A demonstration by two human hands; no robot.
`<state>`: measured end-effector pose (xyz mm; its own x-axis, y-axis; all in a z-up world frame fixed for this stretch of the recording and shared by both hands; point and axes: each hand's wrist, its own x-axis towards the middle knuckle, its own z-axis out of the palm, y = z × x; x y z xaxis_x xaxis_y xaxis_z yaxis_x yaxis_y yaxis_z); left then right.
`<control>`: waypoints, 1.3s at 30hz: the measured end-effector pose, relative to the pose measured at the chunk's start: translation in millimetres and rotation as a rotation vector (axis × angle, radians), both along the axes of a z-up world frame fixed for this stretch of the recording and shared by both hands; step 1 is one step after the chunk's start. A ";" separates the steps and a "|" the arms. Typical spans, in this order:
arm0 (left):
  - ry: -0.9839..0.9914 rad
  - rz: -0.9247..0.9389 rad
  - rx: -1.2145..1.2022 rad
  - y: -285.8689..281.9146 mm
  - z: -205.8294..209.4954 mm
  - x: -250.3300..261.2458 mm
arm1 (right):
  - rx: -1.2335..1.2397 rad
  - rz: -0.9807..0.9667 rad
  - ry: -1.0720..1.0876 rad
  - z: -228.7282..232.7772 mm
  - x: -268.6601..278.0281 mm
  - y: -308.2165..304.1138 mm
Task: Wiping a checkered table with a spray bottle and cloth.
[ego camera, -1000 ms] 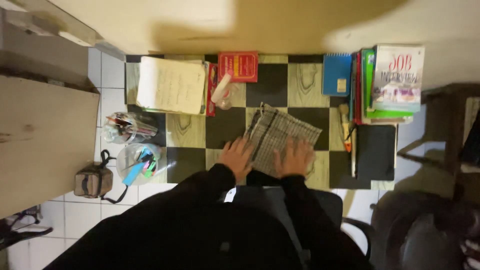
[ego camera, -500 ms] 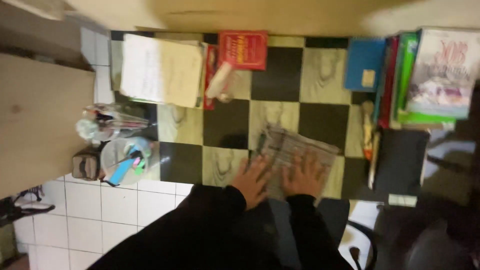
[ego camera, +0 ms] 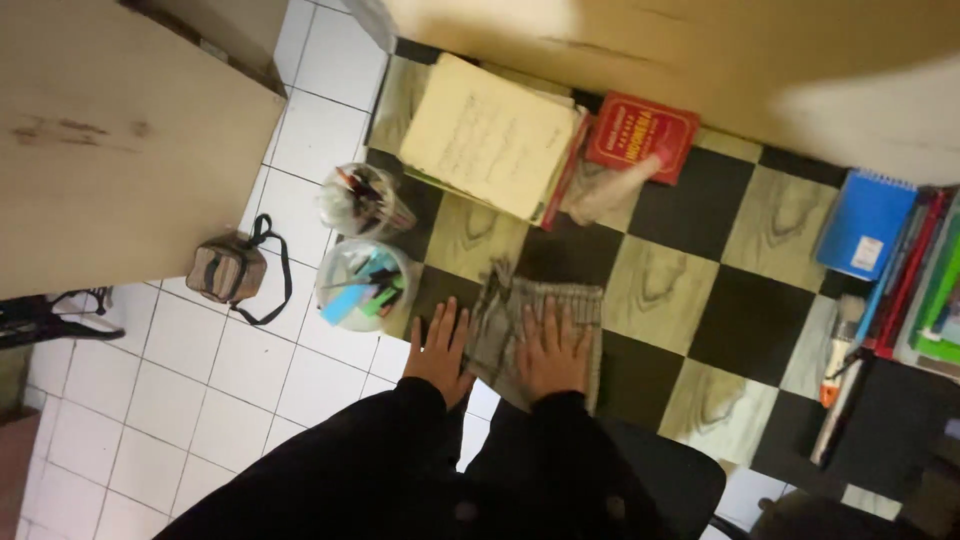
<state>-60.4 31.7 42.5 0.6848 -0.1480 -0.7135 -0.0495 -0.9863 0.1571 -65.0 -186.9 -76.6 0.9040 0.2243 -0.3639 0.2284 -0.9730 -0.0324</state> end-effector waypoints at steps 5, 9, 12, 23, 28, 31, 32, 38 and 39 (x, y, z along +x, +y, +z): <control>-0.282 -0.062 -0.116 35.1 -38.4 -36.9 | -0.127 0.064 0.057 21.2 22.0 -40.9; -0.404 -0.108 -0.203 44.5 -59.2 -40.5 | -0.080 -0.415 -0.343 -0.8 48.4 -12.6; -0.397 -0.034 -0.277 50.2 -62.1 -44.2 | -0.201 -0.214 0.091 -17.7 46.7 74.0; -0.400 -0.047 -0.367 67.1 -60.5 -36.0 | -0.057 -0.422 -0.355 15.9 16.7 -39.9; -0.477 -0.052 -0.351 62.1 -62.4 -32.4 | -0.177 -0.407 -0.094 -2.0 -4.5 28.1; -0.359 -0.098 -0.325 66.9 -61.9 -21.9 | 0.038 -0.031 -0.027 19.5 -6.6 7.8; -0.377 -0.095 -0.331 65.8 -61.2 -18.5 | -0.061 -0.083 -0.069 25.9 -8.0 -11.3; -0.467 -0.126 -0.259 53.0 -75.7 -19.6 | -0.123 -0.740 -0.257 -9.5 -26.6 -83.3; -0.514 -0.140 -0.229 52.1 -82.6 -23.1 | -0.158 -0.850 -0.322 -31.9 -33.5 -82.7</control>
